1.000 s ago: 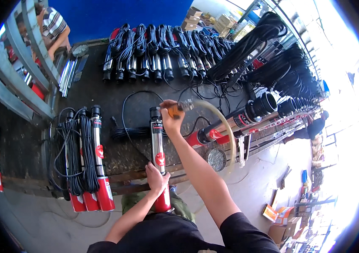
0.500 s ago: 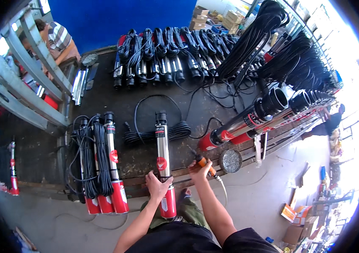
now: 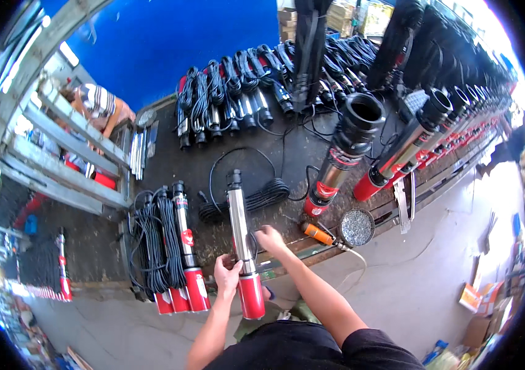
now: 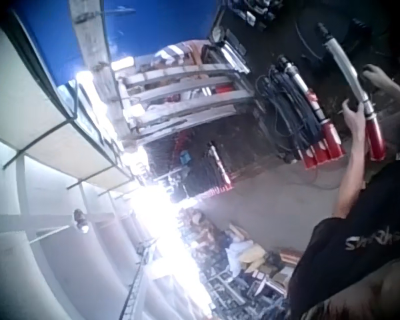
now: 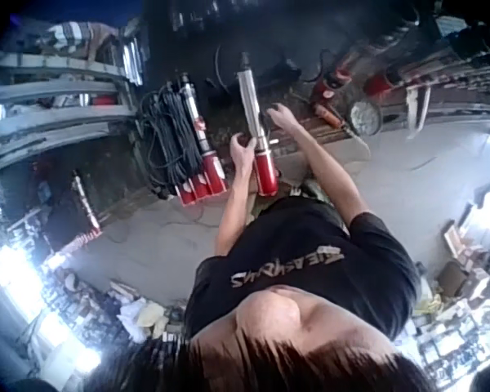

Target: The person assembles water pumps by inserting inner components into the cylindrical pump housing and securing them with a pneumatic screwdriver.

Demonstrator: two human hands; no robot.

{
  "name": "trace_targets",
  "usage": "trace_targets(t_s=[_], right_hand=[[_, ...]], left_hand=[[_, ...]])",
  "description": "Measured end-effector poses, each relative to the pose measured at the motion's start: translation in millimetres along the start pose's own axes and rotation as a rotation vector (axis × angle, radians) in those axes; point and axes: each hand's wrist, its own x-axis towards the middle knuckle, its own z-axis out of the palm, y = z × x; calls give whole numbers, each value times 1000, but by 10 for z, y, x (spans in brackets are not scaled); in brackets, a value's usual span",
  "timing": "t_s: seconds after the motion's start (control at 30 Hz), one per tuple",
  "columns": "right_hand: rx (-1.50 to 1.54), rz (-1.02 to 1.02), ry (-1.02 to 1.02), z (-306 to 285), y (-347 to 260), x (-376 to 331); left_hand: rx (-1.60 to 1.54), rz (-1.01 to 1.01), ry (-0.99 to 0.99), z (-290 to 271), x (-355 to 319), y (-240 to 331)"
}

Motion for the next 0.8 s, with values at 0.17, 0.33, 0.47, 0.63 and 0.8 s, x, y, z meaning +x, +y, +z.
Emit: trace_targets(t_s=[0.17, 0.33, 0.47, 0.63, 0.8], right_hand=[[237, 337, -446, 482, -712, 250], [619, 502, -303, 504, -1100, 184], [1243, 305, -268, 366, -1360, -63], [555, -434, -372, -117, -1510, -1030], [-232, -28, -139, -370, 104, -2035]], left_hand=[[1051, 91, 225, 366, -267, 609], [698, 16, 72, -8, 48, 506], [687, 59, 127, -154, -130, 435], [727, -24, 86, 152, -384, 688], [584, -82, -66, 386, -212, 212]])
